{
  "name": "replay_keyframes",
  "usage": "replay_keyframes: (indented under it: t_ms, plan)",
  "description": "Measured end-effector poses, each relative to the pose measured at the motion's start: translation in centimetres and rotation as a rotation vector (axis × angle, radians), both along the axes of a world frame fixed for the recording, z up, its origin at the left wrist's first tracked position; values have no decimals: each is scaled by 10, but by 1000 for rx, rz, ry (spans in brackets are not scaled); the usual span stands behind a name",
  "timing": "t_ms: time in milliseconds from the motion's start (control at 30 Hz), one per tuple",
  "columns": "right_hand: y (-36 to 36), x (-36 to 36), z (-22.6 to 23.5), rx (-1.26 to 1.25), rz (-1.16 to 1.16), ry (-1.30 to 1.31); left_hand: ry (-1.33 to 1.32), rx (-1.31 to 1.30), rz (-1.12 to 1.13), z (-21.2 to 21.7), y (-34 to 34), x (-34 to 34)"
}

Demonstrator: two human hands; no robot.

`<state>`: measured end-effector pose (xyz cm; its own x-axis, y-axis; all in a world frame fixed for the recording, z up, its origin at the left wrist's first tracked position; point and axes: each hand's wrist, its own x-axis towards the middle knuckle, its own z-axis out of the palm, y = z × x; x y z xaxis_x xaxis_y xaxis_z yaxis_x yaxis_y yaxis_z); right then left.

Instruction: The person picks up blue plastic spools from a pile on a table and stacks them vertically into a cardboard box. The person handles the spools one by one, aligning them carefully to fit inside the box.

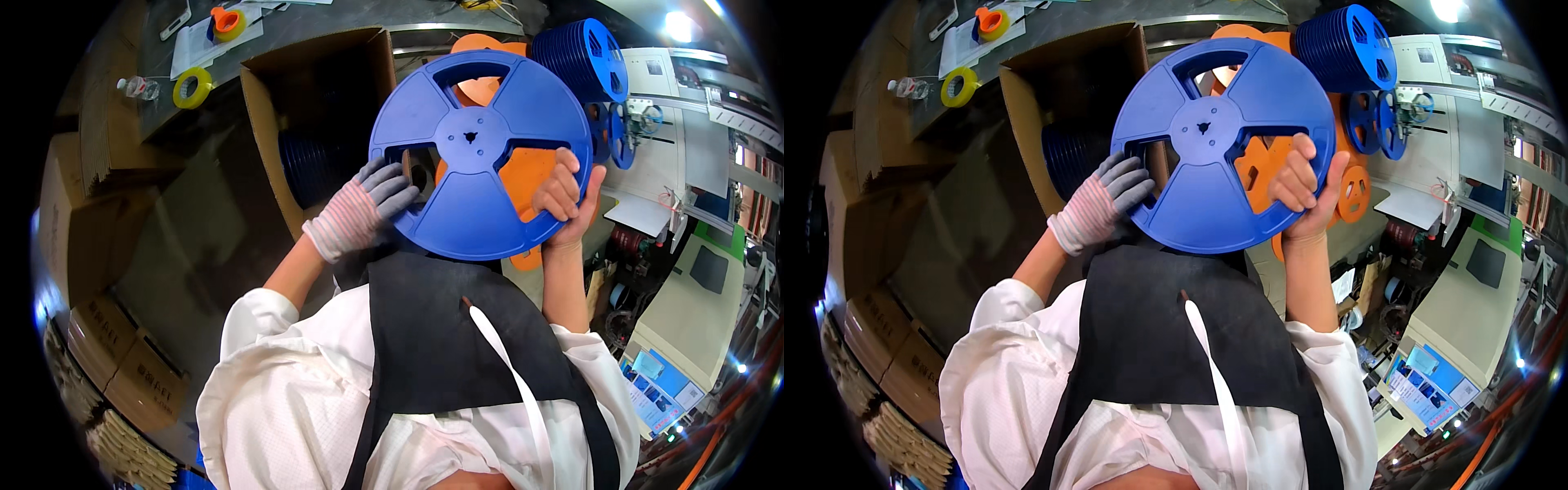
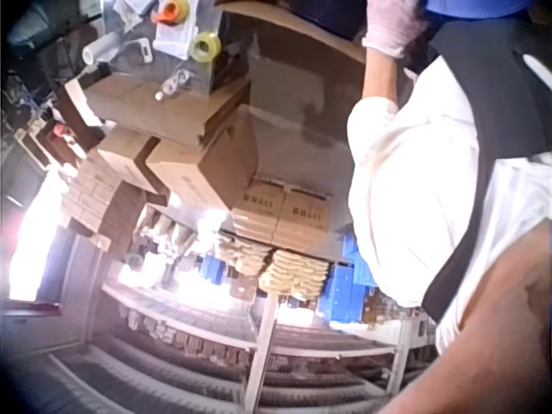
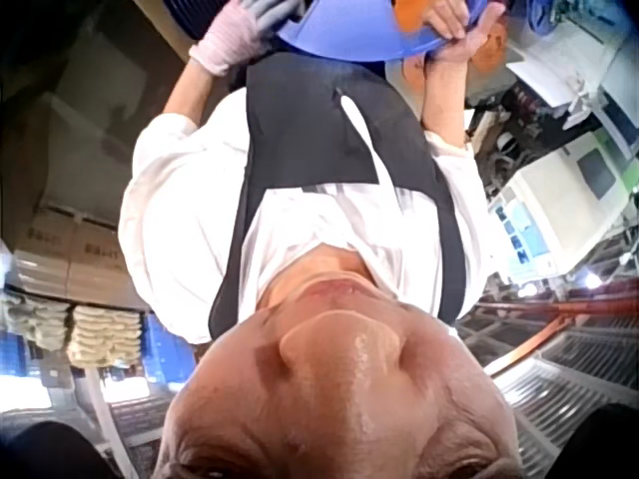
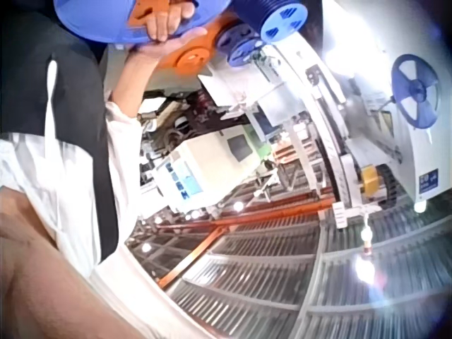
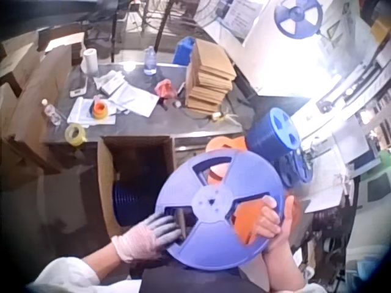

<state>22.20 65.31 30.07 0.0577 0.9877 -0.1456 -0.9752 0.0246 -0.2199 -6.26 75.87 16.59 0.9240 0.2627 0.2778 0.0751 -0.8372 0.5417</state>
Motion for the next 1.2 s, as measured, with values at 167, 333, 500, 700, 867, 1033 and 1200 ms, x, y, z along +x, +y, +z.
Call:
replay_keyframes:
  t_ms: [167,333,500,700,867,1033,1200]
  plan:
    - [28,-11,26,-325,-25,-581,16,-121,108,-5,2,-2]
    - [16,30,3,-420,29,-801,-285,-1286,420,-8,-14,-30]
    - [-4,13,-20,-820,8,-1035,-714,-2012,549,-6,-30,-32]
    - [-12,18,-33,-913,-59,-1083,-730,-2148,592,-10,-31,-45]
    - [-14,14,-38,-961,-80,-1173,-698,-2094,653,-5,-25,-48]
    - [-17,10,-37,-921,3,-1063,-602,-1828,895,-30,-22,-54]
    - [-21,6,-46,-839,-55,-1018,-54,-1236,1254,-80,-11,-54]
